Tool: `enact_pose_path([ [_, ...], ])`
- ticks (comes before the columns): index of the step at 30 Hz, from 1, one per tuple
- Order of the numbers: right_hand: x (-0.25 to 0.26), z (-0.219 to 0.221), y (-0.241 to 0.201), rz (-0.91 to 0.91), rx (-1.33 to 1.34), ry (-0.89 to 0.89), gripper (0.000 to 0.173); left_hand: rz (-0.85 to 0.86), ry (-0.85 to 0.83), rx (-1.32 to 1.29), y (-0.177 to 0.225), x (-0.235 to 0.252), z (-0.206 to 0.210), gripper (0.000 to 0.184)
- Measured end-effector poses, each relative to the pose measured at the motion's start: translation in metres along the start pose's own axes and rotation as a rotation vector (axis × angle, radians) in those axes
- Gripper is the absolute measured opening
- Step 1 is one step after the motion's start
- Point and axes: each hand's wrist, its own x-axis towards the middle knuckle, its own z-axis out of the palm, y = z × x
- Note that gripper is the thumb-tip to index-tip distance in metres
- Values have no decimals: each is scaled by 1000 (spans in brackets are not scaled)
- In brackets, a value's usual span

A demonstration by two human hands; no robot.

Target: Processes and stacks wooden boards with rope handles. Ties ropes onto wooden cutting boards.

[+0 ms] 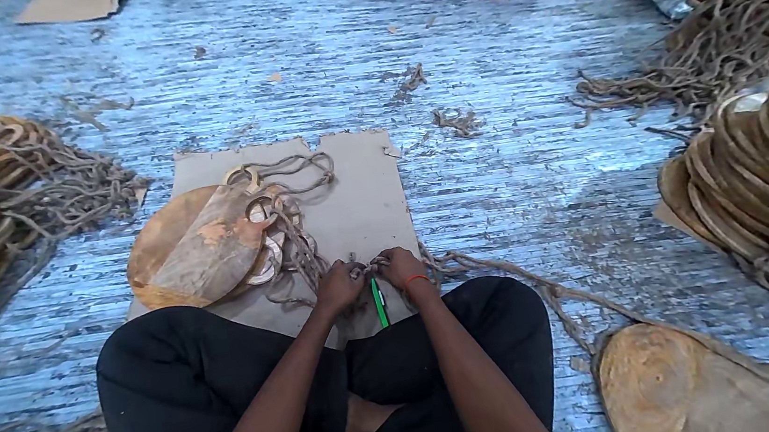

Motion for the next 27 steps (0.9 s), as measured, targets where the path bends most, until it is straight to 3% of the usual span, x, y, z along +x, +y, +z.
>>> enact_pose_path([
  [9,18,4,11,10,26,-19,27,57,-77,60,-6,1,-8,49],
  [11,22,1,13,-84,31,-22,28,89,-84,60,-7,-8,-19,53],
  [14,-6,-10,3,-258,50,36,25,156,-20,60,-11,-19,-41,36],
  [16,-17,-16,-3,-346,22,48,23,182,-13,26,-16,-20,-51,35],
  [20,-2,-16,9,-526,34,141,18,235,-51,-152,-18,-20,-52,61],
  [24,6,-11,13,-475,-16,179,21,176,3,63,-10,-23,-52,38],
  [27,7,-15,9,-457,-30,150,23,191,30,158,-7,-31,-60,37],
])
